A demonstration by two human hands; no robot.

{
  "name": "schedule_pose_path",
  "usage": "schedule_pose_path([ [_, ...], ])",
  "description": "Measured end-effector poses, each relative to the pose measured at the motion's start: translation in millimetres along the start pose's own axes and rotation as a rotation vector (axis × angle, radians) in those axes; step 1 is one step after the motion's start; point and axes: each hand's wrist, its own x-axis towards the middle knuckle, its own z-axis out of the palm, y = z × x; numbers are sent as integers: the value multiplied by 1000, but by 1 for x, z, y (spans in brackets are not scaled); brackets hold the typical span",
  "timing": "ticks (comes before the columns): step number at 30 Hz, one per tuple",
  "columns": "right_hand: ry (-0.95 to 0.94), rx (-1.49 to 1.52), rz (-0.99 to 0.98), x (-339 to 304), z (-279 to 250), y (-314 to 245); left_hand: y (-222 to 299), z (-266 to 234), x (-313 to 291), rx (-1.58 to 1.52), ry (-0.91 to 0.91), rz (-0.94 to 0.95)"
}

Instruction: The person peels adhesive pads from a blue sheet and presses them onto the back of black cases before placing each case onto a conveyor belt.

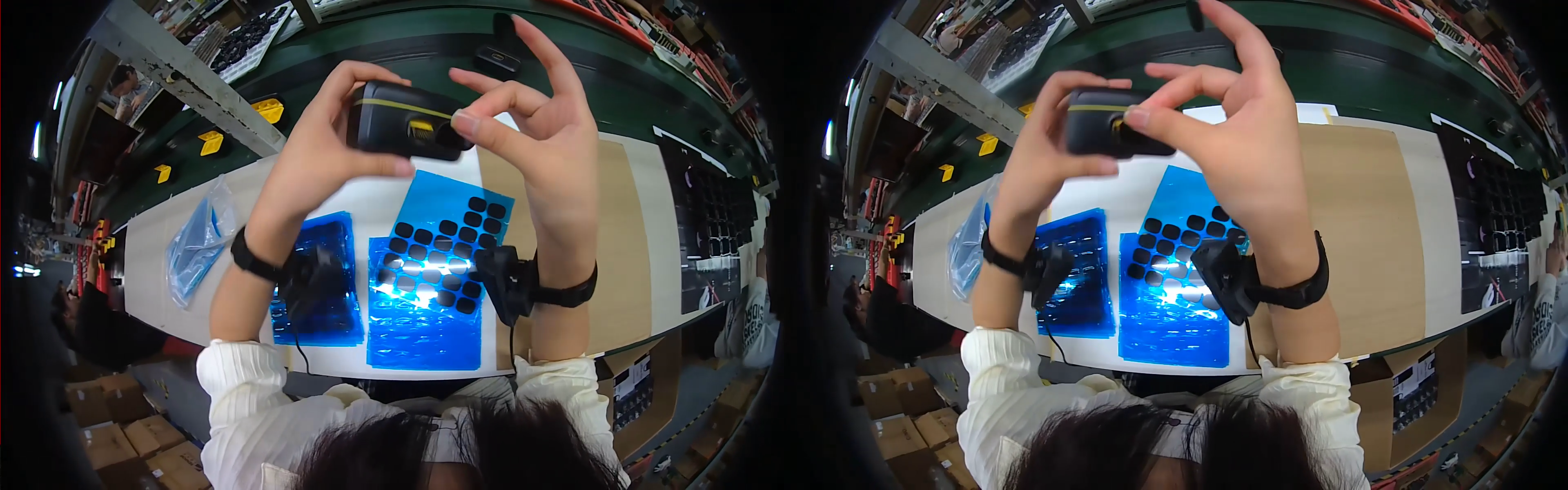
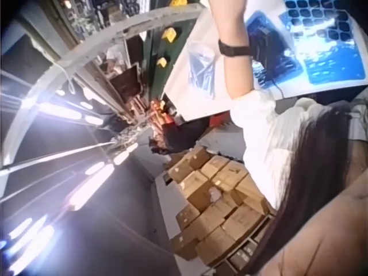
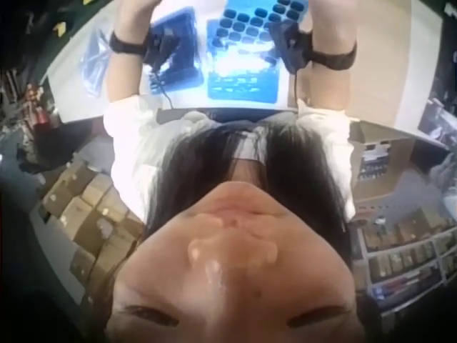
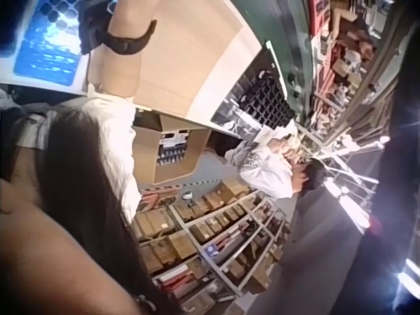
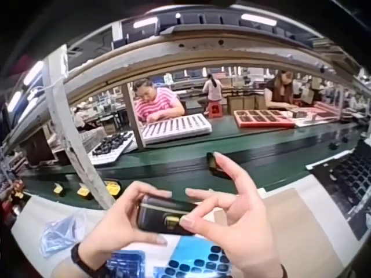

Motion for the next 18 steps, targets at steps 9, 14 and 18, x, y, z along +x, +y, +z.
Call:
schedule_pose_path([
  [9, -72, 45, -22, -3, 15, -8, 33, 12, -25, -156, 23, 40],
  [14, -83, 46, -10, -7, 21, -6, 28, 11, -31, -196, 46, 16],
  [18, -83, 45, 2, -12, 25, -3, 22, 10, -34, -174, 76, 18],
])
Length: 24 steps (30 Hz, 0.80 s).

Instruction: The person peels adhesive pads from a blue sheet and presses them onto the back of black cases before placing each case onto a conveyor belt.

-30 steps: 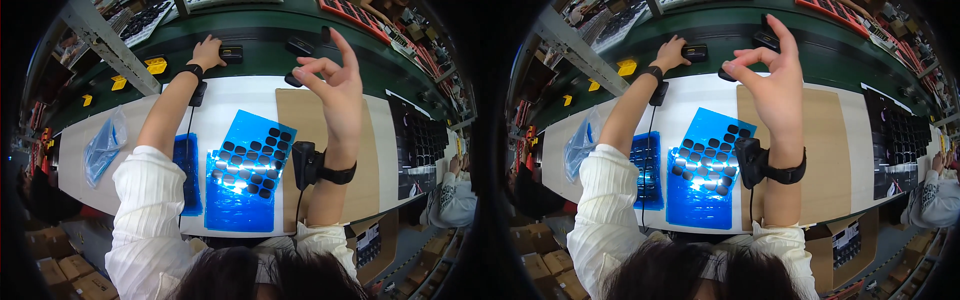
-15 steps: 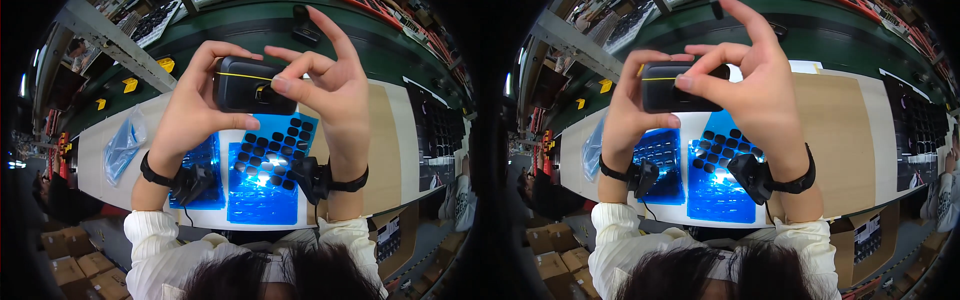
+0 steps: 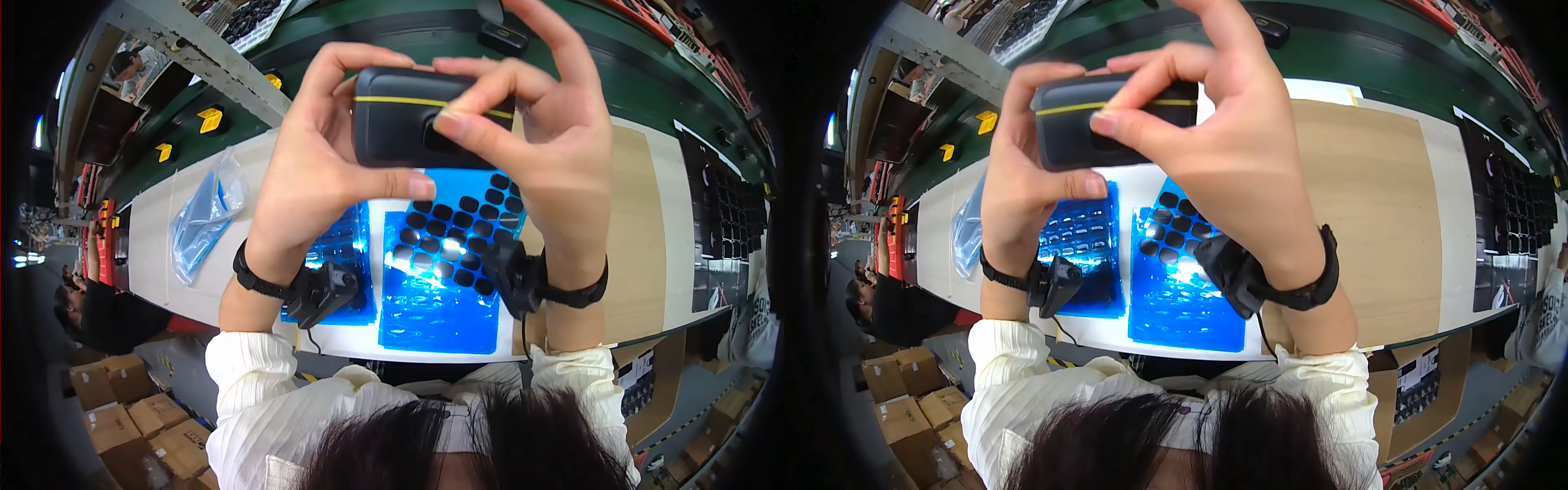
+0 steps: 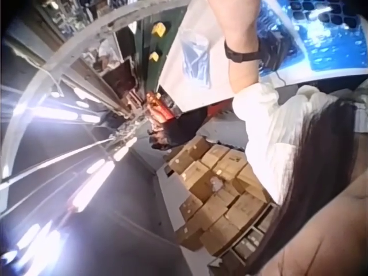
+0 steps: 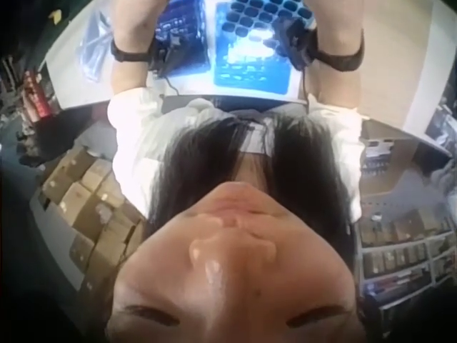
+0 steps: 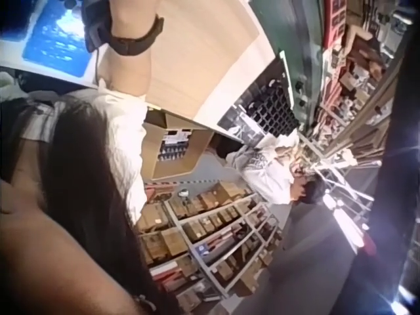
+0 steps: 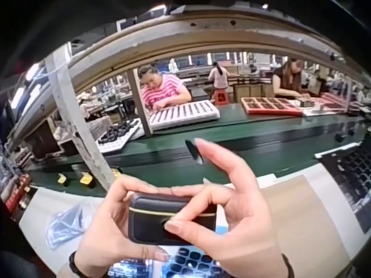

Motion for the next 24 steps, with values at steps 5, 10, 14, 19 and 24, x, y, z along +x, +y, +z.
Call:
schedule_pose_path([
  [5, 69, 32, 15, 6, 14, -2, 2, -3, -15, 71, 105, -101],
  [10, -57, 131, 242, 12, 0, 21, -10, -28, 15, 237, -253, 96],
  [14, -101, 306, 148, 10, -2, 28, 23, -13, 26, 355, -128, -315],
  [19, -92, 949, 300, 13, -20, 48, 3, -15, 37, 444, -195, -268],
  [24, 95, -164, 292, 31, -48, 76, -53, -56, 59, 251, -295, -161],
])
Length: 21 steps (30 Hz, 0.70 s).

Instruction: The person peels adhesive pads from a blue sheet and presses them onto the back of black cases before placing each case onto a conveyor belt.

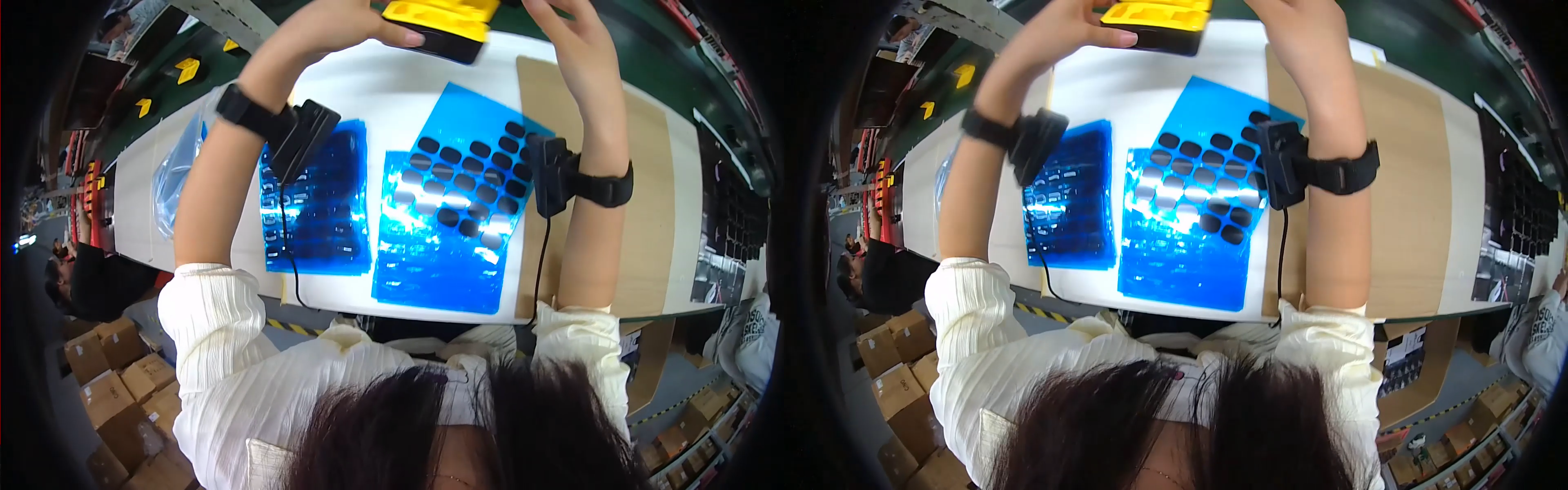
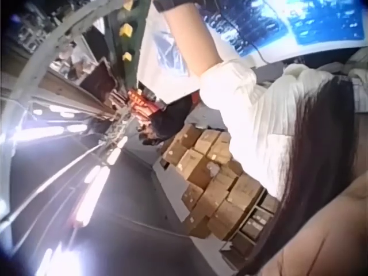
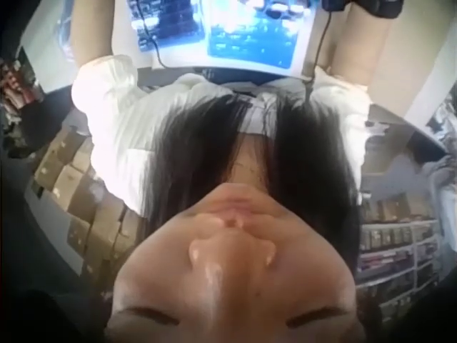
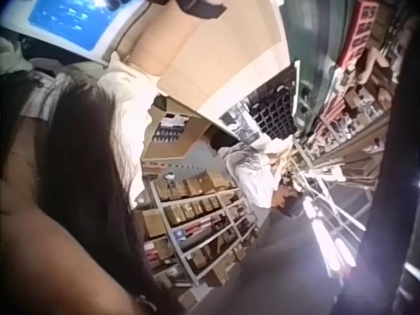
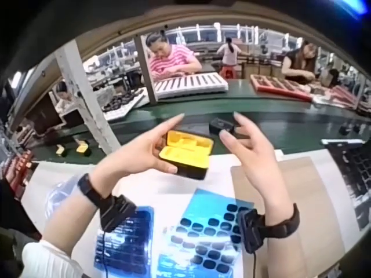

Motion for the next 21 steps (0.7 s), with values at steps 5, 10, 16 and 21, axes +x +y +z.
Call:
schedule_pose_path([
  [5, 91, -226, -151, -4, -33, -6, -118, -69, 37, 159, 259, -4],
  [10, 76, -177, -96, -10, -33, -21, -156, -98, 34, 697, 365, -268],
  [16, 88, -189, -72, -13, -39, -36, -96, -70, 77, 1454, 270, -348],
  [21, 51, -113, -176, -18, -54, -39, -83, -45, 144, 1247, 94, -224],
])
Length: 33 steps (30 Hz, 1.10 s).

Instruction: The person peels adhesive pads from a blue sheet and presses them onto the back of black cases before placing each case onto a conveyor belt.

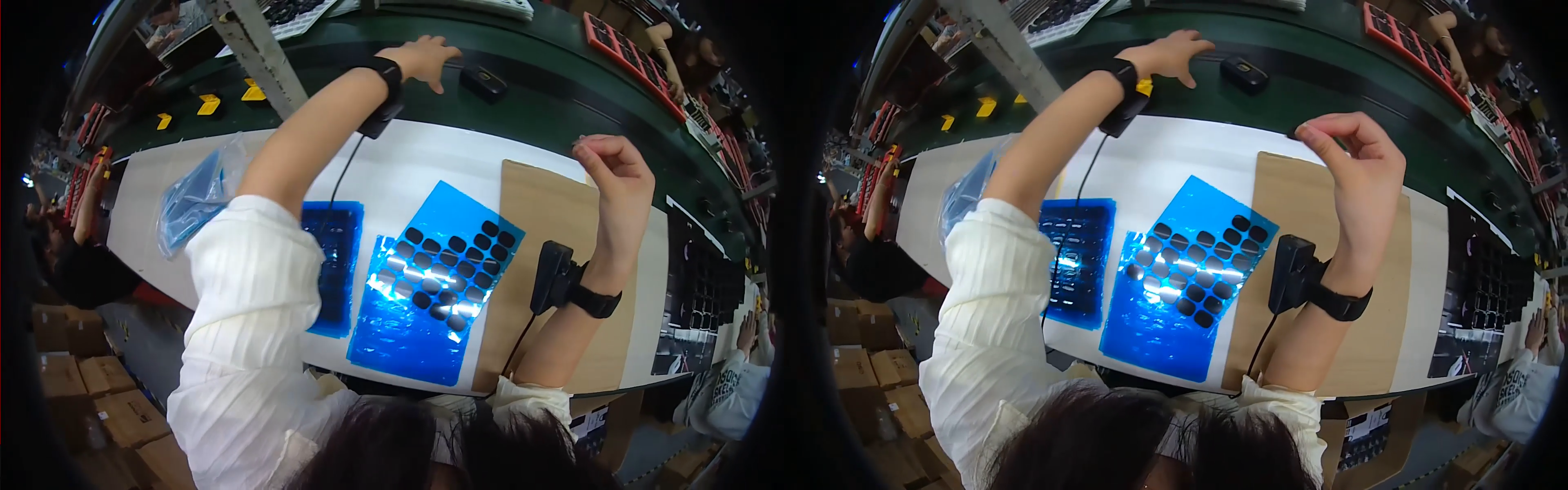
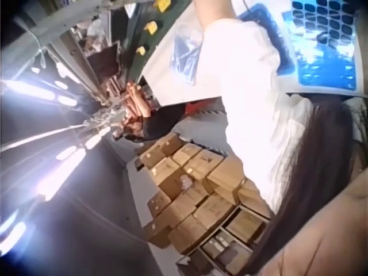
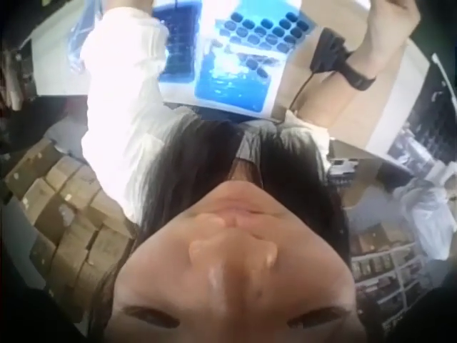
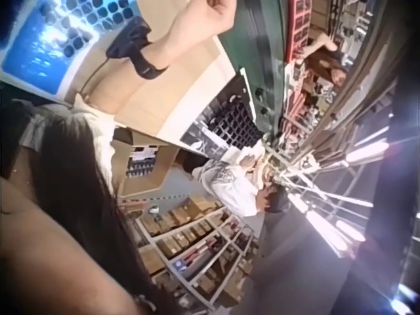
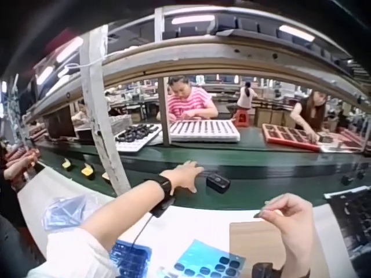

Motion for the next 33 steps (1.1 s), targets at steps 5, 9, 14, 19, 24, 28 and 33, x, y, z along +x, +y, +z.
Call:
schedule_pose_path([
  [5, 32, 45, -9, -1, -13, -3, -16, 53, 50, -117, 40, 129],
  [9, 115, -55, 48, 2, -19, 1, -3, 58, 66, -220, 20, 125],
  [14, -8, -67, -29, 5, -12, -3, 9, 62, 51, -153, 76, 27],
  [19, -20, -158, 13, 1, -5, -4, -2, 62, 38, -38, 105, -97],
  [24, -27, -148, -22, -4, -12, -3, 9, 47, 16, 116, 191, -39],
  [28, 21, -167, -49, -3, -12, 1, 36, 13, -35, -127, 266, -49],
  [33, 68, -147, -9, -7, -12, -11, 81, -26, -105, -625, 222, 49],
])
